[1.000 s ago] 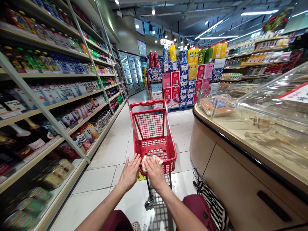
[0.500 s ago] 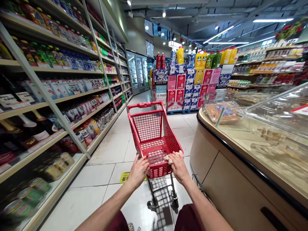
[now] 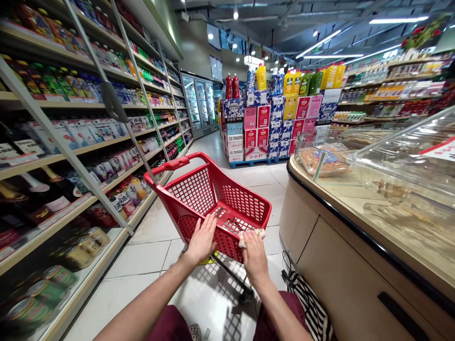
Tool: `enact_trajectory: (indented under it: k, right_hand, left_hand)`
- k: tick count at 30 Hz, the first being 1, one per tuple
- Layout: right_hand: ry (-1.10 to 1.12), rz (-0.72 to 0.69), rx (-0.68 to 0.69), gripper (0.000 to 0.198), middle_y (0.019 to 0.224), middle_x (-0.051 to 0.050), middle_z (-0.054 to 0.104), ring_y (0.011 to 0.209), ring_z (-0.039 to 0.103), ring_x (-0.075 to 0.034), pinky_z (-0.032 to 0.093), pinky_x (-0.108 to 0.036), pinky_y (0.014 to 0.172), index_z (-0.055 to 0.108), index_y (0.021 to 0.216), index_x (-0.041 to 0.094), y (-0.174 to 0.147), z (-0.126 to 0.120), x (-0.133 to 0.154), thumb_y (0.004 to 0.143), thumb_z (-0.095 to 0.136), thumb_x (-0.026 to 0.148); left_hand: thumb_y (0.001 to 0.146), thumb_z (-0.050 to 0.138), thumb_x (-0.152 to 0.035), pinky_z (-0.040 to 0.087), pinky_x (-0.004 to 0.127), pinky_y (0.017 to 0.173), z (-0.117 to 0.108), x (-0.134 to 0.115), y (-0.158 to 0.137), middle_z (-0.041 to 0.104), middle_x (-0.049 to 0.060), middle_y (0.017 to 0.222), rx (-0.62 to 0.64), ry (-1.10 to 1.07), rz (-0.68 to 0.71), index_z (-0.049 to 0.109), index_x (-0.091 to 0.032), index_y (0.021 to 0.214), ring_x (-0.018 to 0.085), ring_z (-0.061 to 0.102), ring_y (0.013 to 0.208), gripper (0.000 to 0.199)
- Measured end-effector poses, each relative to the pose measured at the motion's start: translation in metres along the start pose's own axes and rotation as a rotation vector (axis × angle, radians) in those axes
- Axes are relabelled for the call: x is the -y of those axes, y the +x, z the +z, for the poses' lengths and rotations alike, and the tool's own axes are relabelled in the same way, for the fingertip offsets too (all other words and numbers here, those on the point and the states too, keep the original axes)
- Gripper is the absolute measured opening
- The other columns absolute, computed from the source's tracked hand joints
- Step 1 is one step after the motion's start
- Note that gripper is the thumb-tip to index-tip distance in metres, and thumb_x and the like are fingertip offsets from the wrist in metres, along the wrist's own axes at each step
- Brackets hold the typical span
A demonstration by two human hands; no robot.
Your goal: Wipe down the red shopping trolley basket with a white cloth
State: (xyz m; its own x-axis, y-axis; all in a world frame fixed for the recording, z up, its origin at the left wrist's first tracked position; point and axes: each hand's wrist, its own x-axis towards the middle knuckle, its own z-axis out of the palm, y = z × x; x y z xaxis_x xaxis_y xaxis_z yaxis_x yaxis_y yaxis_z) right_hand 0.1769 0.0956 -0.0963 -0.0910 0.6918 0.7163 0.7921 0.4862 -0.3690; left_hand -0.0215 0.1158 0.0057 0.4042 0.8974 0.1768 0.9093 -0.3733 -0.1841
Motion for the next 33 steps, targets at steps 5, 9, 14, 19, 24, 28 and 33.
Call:
enact_trajectory:
  k: [5, 9, 14, 19, 24, 28, 33]
  right_hand:
    - [-0.049, 0.011, 0.019, 0.041, 0.117, -0.010, 0.055, 0.114, 0.044, -0.023, 0.035, -0.046, 0.096, 0.048, 0.118, 0.017, 0.014, -0.007, -0.043, 0.080, 0.032, 0.017]
    - [-0.046, 0.028, -0.038, 0.042, 0.114, -0.010, 0.056, 0.111, 0.046, -0.022, 0.035, -0.044, 0.095, 0.048, 0.119, 0.016, 0.037, 0.012, -0.019, 0.080, 0.032, 0.017]
    - [-0.052, -0.103, 0.021, 0.044, 0.114, -0.010, 0.057, 0.111, 0.047, -0.021, 0.032, -0.042, 0.097, 0.051, 0.117, 0.015, 0.070, 0.038, 0.030, 0.076, 0.035, 0.010]
    - [-0.108, -0.096, -0.008, 0.047, 0.119, -0.010, 0.054, 0.115, 0.043, -0.022, 0.032, -0.048, 0.096, 0.046, 0.123, 0.016, 0.057, 0.017, -0.017, 0.078, 0.031, 0.009]
    - [-0.044, -0.082, -0.085, 0.050, 0.119, -0.011, 0.054, 0.115, 0.043, -0.022, 0.035, -0.045, 0.096, 0.045, 0.124, 0.015, 0.060, 0.032, 0.000, 0.077, 0.030, 0.009]
    - [0.020, -0.222, 0.032, 0.051, 0.125, -0.010, 0.049, 0.120, 0.039, -0.020, 0.033, -0.042, 0.099, 0.046, 0.123, 0.014, 0.079, 0.051, 0.034, 0.075, 0.032, 0.007]
    - [-0.054, -0.123, -0.058, 0.047, 0.114, -0.012, 0.058, 0.112, 0.047, -0.022, 0.037, -0.046, 0.093, 0.052, 0.117, 0.013, 0.088, 0.045, 0.002, 0.075, 0.032, 0.007]
  left_hand:
    - [0.074, 0.040, -0.023, 0.011, 0.046, 0.106, -0.007, 0.028, -0.011, 0.024, 0.010, 0.142, -0.022, 0.041, -0.129, 0.024, -0.012, 0.134, 0.022, 0.014, 0.132, 0.063]
    - [0.072, 0.041, -0.022, 0.013, 0.046, 0.106, -0.009, 0.041, -0.019, 0.024, 0.009, 0.143, -0.032, 0.053, -0.143, 0.024, -0.011, 0.134, 0.024, 0.011, 0.133, 0.065]
    - [0.074, 0.043, -0.030, 0.013, 0.044, 0.107, -0.011, 0.034, -0.024, 0.025, 0.009, 0.142, -0.071, 0.035, -0.097, 0.025, -0.011, 0.134, 0.024, 0.013, 0.132, 0.066]
    - [0.072, 0.041, -0.022, 0.007, 0.046, 0.108, -0.018, 0.056, -0.033, 0.025, 0.012, 0.142, -0.160, 0.098, -0.248, 0.028, -0.008, 0.133, 0.023, 0.013, 0.132, 0.063]
    - [0.072, 0.039, -0.018, 0.007, 0.047, 0.108, -0.017, 0.050, -0.038, 0.021, 0.009, 0.143, -0.160, 0.122, -0.243, 0.028, -0.009, 0.133, 0.024, 0.006, 0.133, 0.063]
    - [0.074, 0.037, -0.019, 0.008, 0.047, 0.108, -0.018, 0.040, -0.037, 0.022, 0.008, 0.143, -0.168, 0.135, -0.201, 0.026, -0.011, 0.134, 0.023, 0.006, 0.133, 0.062]
    - [0.072, 0.040, -0.020, 0.009, 0.047, 0.107, -0.019, 0.039, -0.033, 0.022, 0.008, 0.143, -0.136, 0.124, -0.186, 0.026, -0.011, 0.134, 0.024, 0.008, 0.133, 0.064]
